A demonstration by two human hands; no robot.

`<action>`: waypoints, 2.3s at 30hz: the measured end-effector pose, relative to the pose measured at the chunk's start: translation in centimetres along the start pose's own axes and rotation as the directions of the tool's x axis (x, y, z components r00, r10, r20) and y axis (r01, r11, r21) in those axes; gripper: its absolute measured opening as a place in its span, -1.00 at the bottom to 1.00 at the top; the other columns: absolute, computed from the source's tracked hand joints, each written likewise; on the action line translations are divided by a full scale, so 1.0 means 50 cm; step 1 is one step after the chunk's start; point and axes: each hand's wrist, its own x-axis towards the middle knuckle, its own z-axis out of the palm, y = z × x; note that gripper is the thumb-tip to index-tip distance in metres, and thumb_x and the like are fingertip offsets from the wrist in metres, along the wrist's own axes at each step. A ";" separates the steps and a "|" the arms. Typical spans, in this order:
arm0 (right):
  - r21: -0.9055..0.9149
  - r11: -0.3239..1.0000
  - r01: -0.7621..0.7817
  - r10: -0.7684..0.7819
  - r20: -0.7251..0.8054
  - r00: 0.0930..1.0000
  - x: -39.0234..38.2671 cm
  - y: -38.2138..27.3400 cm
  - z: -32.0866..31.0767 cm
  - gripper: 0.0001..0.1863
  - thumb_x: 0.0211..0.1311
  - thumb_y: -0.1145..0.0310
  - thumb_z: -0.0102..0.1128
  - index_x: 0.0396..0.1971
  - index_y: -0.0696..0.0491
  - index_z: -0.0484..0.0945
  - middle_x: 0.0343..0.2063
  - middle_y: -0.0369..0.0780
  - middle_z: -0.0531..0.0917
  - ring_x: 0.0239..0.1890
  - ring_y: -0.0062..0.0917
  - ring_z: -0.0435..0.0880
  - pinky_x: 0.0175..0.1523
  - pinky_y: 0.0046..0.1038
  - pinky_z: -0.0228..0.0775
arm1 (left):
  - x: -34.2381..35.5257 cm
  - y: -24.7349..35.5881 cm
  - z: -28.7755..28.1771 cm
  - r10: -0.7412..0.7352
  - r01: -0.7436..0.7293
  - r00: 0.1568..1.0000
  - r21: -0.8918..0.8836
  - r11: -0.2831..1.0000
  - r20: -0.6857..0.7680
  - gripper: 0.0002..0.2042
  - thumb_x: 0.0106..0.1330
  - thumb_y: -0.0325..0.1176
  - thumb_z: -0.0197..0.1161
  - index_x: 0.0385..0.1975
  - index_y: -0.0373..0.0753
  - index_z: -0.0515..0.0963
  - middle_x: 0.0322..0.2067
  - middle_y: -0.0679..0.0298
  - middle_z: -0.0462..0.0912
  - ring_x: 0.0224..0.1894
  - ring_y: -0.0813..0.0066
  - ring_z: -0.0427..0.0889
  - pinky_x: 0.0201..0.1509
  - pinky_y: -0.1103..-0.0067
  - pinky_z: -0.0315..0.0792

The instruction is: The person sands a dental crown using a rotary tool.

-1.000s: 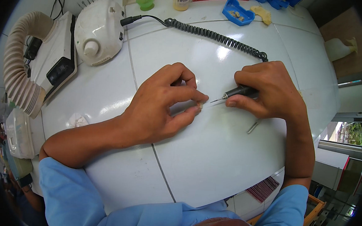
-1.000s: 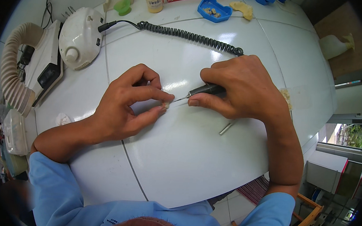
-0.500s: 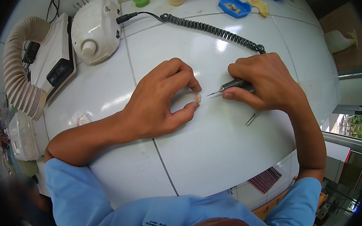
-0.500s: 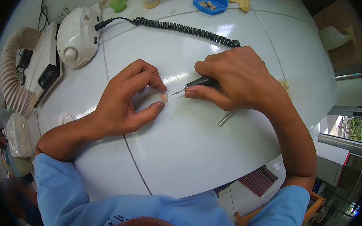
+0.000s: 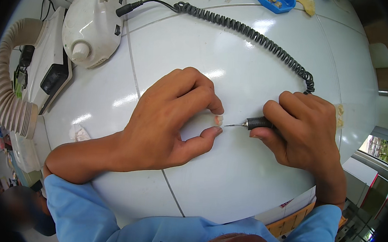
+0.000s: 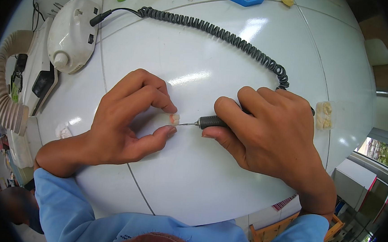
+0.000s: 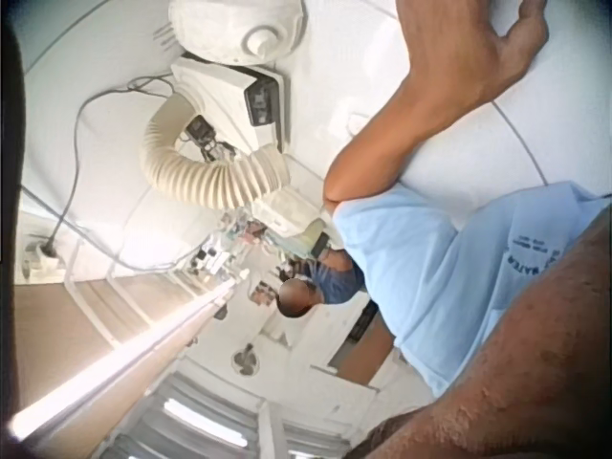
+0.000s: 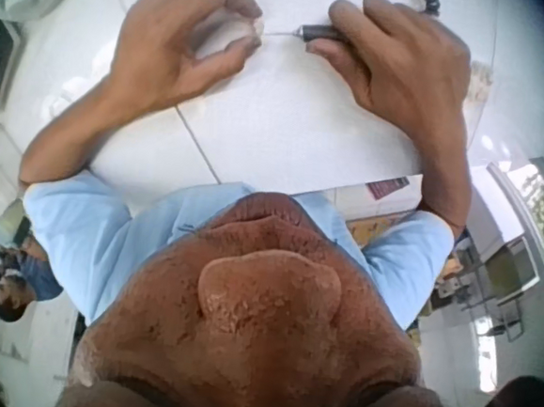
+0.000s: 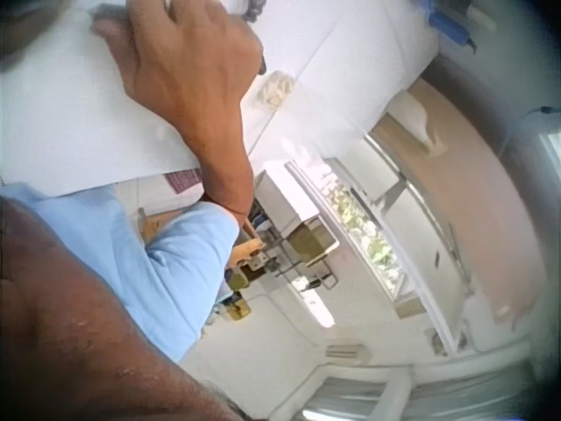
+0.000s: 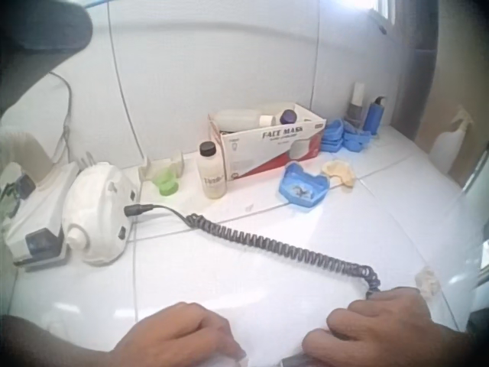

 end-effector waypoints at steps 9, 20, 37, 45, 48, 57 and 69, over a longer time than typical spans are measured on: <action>0.087 0.996 -0.007 0.008 -0.009 1.000 0.002 0.020 0.002 -0.47 0.34 -0.21 0.55 -0.28 -0.02 0.61 -0.54 -0.30 0.50 -0.55 -0.36 0.60 -0.44 -0.29 0.36 | 0.000 0.001 -0.006 -0.001 0.001 0.999 0.008 1.000 0.046 -0.74 0.09 -0.57 0.51 -0.20 -0.26 0.73 -0.04 0.10 0.60 -0.03 0.19 0.68 0.01 0.39 0.59; 0.142 0.990 0.007 0.009 -0.112 0.994 -0.002 0.042 0.013 -0.51 0.38 -0.13 0.57 -0.30 0.01 0.62 -0.54 -0.24 0.53 -0.56 -0.27 0.58 -0.44 -0.24 0.32 | -0.003 -0.012 0.000 0.095 -0.095 0.995 0.013 0.995 -0.004 -0.82 0.29 -0.60 0.49 -0.15 -0.30 0.70 -0.11 0.13 0.72 -0.10 0.22 0.70 0.01 0.40 0.59; 0.175 0.985 0.011 0.033 -0.247 0.968 0.000 0.062 0.027 -0.49 0.28 -0.12 0.68 -0.32 0.02 0.65 -0.56 -0.28 0.58 -0.59 -0.35 0.58 -0.46 -0.30 0.34 | -0.010 -0.009 0.013 -0.091 0.058 0.994 -0.431 0.900 -0.057 -0.74 0.52 -0.61 0.41 0.15 -0.41 0.72 -0.10 0.27 0.85 -0.10 0.65 0.75 0.00 0.63 0.59; 0.103 0.989 0.108 -0.082 -0.230 0.970 0.010 0.050 0.034 -0.37 0.16 -0.32 0.65 -0.38 -0.02 0.64 -0.60 -0.31 0.55 -0.59 -0.37 0.58 -0.47 -0.30 0.32 | -0.010 -0.002 0.009 -0.087 0.064 0.996 -0.467 0.882 -0.029 -0.75 0.47 -0.60 0.39 0.10 -0.42 0.76 -0.18 0.31 0.84 -0.13 0.67 0.71 -0.03 0.63 0.57; 0.087 0.991 0.106 -0.083 -0.231 0.969 0.011 0.046 0.034 -0.36 0.17 -0.35 0.63 -0.39 -0.02 0.64 -0.60 -0.31 0.54 -0.59 -0.36 0.58 -0.47 -0.29 0.32 | -0.009 -0.005 0.005 -0.064 0.054 0.998 -0.444 0.894 -0.008 -0.76 0.47 -0.60 0.41 0.09 -0.43 0.76 -0.19 0.30 0.83 -0.17 0.67 0.70 -0.05 0.62 0.58; 0.075 0.992 0.104 -0.084 -0.238 0.968 0.009 0.051 0.039 -0.34 0.19 -0.37 0.61 -0.40 -0.01 0.63 -0.61 -0.31 0.51 -0.60 -0.36 0.55 -0.49 -0.27 0.29 | -0.006 -0.001 0.006 -0.139 0.128 0.990 -0.493 0.861 0.014 -0.82 0.50 -0.59 0.40 0.03 -0.43 0.77 -0.26 0.29 0.80 -0.22 0.65 0.72 -0.07 0.62 0.60; 0.007 0.995 0.102 -0.098 -0.235 0.967 0.012 0.042 0.040 -0.36 0.19 -0.38 0.61 -0.39 -0.03 0.67 -0.63 -0.34 0.49 -0.61 -0.43 0.54 -0.49 -0.31 0.29 | -0.006 0.000 0.000 -0.091 0.103 0.995 -0.412 0.905 0.047 -0.73 0.47 -0.63 0.33 0.08 -0.36 0.82 -0.24 0.26 0.82 -0.25 0.66 0.74 -0.16 0.62 0.58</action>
